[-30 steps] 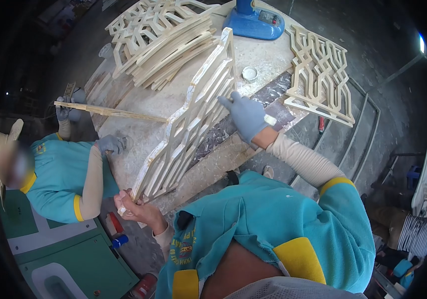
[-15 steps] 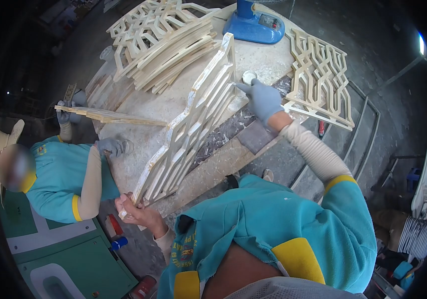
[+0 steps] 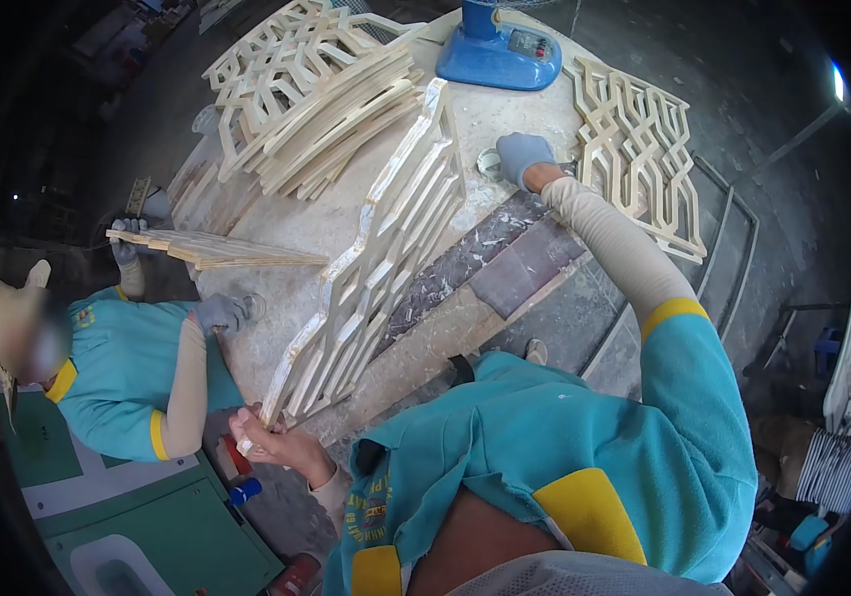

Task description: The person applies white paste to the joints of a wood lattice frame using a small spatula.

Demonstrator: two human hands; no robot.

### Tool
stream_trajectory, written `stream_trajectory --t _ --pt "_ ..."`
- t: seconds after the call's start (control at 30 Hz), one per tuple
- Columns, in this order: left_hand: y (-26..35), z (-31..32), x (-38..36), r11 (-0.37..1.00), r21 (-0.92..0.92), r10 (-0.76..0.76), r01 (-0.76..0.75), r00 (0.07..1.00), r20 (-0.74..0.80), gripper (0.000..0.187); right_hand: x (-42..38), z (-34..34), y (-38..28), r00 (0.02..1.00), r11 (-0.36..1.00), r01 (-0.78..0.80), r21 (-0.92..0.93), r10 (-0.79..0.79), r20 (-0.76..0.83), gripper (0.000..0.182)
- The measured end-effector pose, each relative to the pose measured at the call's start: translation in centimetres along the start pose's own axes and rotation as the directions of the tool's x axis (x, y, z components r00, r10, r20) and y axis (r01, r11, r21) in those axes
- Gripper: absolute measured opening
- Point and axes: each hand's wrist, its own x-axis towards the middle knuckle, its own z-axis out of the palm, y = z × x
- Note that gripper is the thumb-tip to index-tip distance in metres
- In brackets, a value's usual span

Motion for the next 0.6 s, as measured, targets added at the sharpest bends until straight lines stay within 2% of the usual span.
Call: stream_trajectory --t 0.23,0.3,0.33,0.4,0.43,0.5,0.53,0.6 --pt "-0.3 -0.2 0.1 1.0 -0.013 0.018 -0.017 1.0 0.025 0.029 0.1 0.6 0.3 1.0 0.999 -0.001 0.036 0.001 0.01 0.024" --pt "-0.2 0.0 0.1 1.0 0.017 0.014 -0.014 1.0 0.006 0.029 -0.1 0.6 1.2 0.994 0.982 -0.098 0.165 0.089 0.058 0.026" --pt "-0.2 0.0 0.1 1.0 0.018 0.011 -0.011 1.0 0.005 0.029 -0.3 0.6 1.8 0.994 0.982 -0.097 0.162 0.088 0.059 0.026" --pt "-0.3 0.0 0.5 0.999 -0.045 -0.015 0.015 1.0 0.014 0.027 -1.0 0.8 2.9 0.973 0.888 -0.119 0.443 0.016 0.229 0.027" --pt "-0.5 0.2 0.7 0.999 -0.042 -0.019 0.019 1.0 0.008 0.027 -1.4 1.1 3.3 0.973 0.891 -0.115 0.439 0.012 0.232 0.027" --pt "-0.8 0.2 1.2 0.999 -0.022 -0.029 0.029 0.999 -0.021 0.025 -2.9 2.6 3.2 0.98 0.796 0.027 0.604 -0.14 0.142 0.023" --pt "-1.0 0.1 1.6 0.999 -0.012 -0.031 0.031 0.999 -0.027 0.025 -3.6 3.5 2.6 0.978 0.795 0.029 0.606 -0.149 0.149 0.023" --pt "-1.6 0.0 2.2 0.996 -0.08 -0.036 0.037 0.999 0.006 0.023 -5.6 5.1 1.4 0.931 0.75 0.362 0.554 -0.319 -0.176 0.026"
